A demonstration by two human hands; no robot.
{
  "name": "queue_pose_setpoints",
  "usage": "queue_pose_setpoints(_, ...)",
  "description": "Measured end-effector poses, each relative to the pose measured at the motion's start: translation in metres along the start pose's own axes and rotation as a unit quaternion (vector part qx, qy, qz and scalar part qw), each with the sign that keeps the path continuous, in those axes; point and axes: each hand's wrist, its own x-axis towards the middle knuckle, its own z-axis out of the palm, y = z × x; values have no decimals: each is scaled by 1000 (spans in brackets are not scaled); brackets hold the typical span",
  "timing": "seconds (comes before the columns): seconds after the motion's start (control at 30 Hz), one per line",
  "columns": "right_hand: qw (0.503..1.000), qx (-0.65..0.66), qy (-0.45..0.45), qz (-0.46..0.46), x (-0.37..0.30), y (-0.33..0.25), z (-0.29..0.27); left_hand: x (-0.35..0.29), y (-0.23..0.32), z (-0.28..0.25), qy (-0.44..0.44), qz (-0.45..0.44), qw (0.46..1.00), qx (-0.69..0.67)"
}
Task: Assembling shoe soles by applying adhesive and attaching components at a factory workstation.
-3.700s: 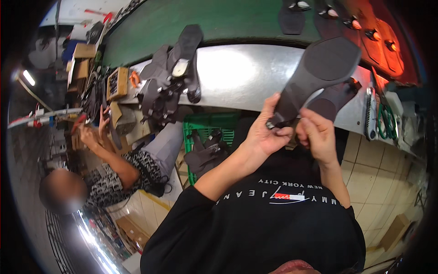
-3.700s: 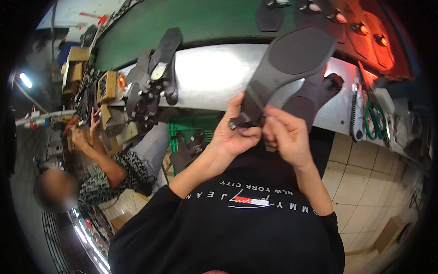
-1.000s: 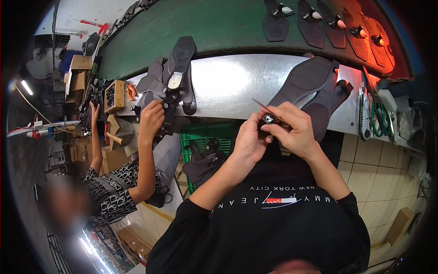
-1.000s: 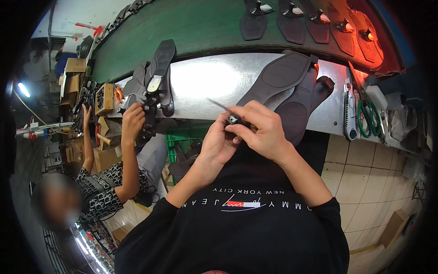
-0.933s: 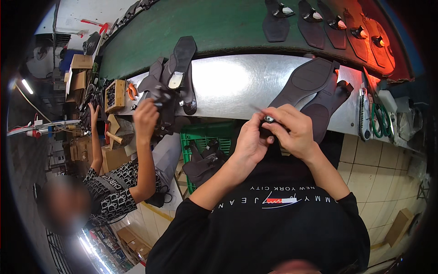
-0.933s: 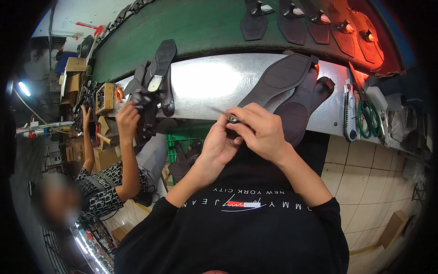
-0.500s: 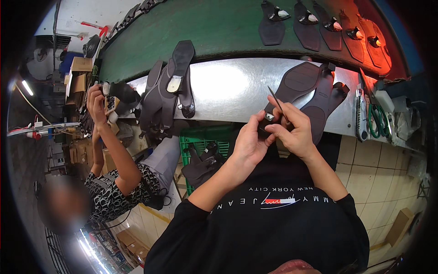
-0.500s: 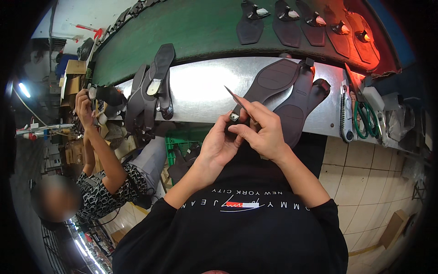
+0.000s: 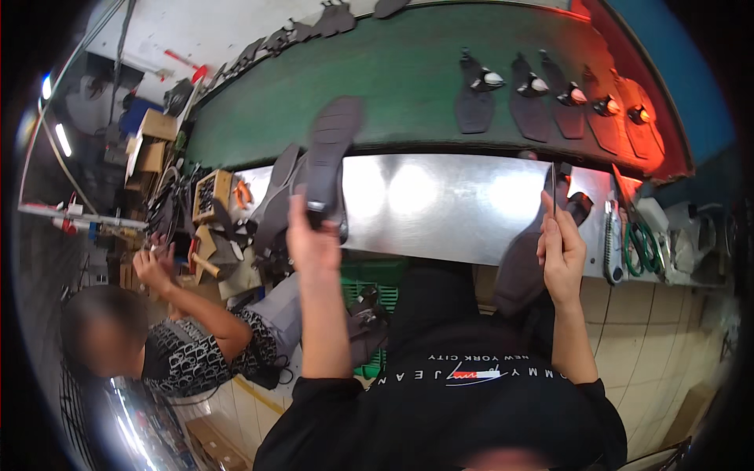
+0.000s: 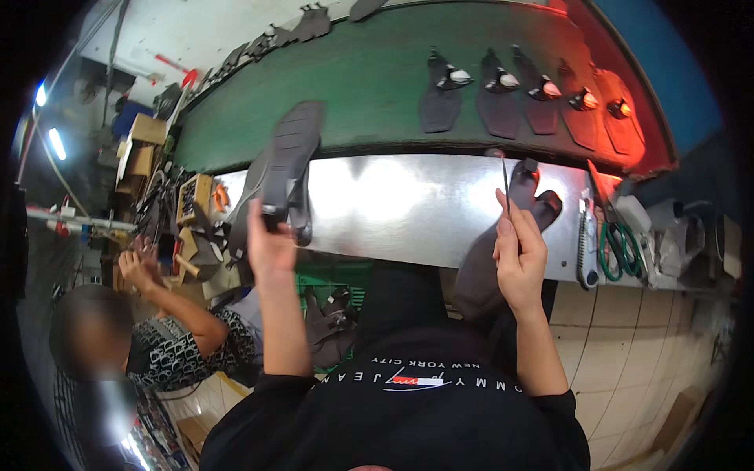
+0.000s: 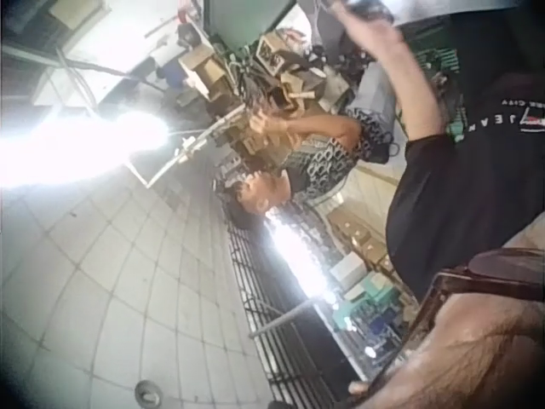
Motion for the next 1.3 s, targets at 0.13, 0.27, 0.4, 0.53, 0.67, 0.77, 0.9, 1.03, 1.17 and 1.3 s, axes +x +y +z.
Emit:
queue_pose_setpoints(0.13,997,-26,69,12,8,7,-30,44,38,-56,76,84,993,10)
queue_pose_setpoints(0.27,992,11,100,69,10,19,-60,3,21,-8,121,172,965,157)
queue_pose_setpoints(0.4,993,15,104,54,11,21,-70,-15,-58,59,-64,367,865,336)
queue_pose_setpoints(0.53,988,78,65,119,7,5,-62,-40,-169,141,-420,139,815,373)
queue_pose_setpoints(0.67,969,214,1,125,-6,-5,-60,-28,-242,192,-479,332,696,420)
queue_pose_setpoints(0.77,953,271,-8,136,-16,-6,-64,-19,-252,198,-593,226,704,318)
queue_pose_setpoints(0.9,962,233,-22,140,-17,-5,-63,-24,-201,194,-541,130,776,296)
queue_pose_setpoints(1.03,969,213,-81,94,-8,-15,-34,-17,-157,164,-488,21,850,196)
queue_pose_setpoints(1.17,960,212,-129,125,-4,-24,-7,-29,-129,131,-423,-183,872,168)
queue_pose_setpoints(1.3,954,181,-187,151,-8,-25,10,-42,-122,95,-401,-286,869,50)
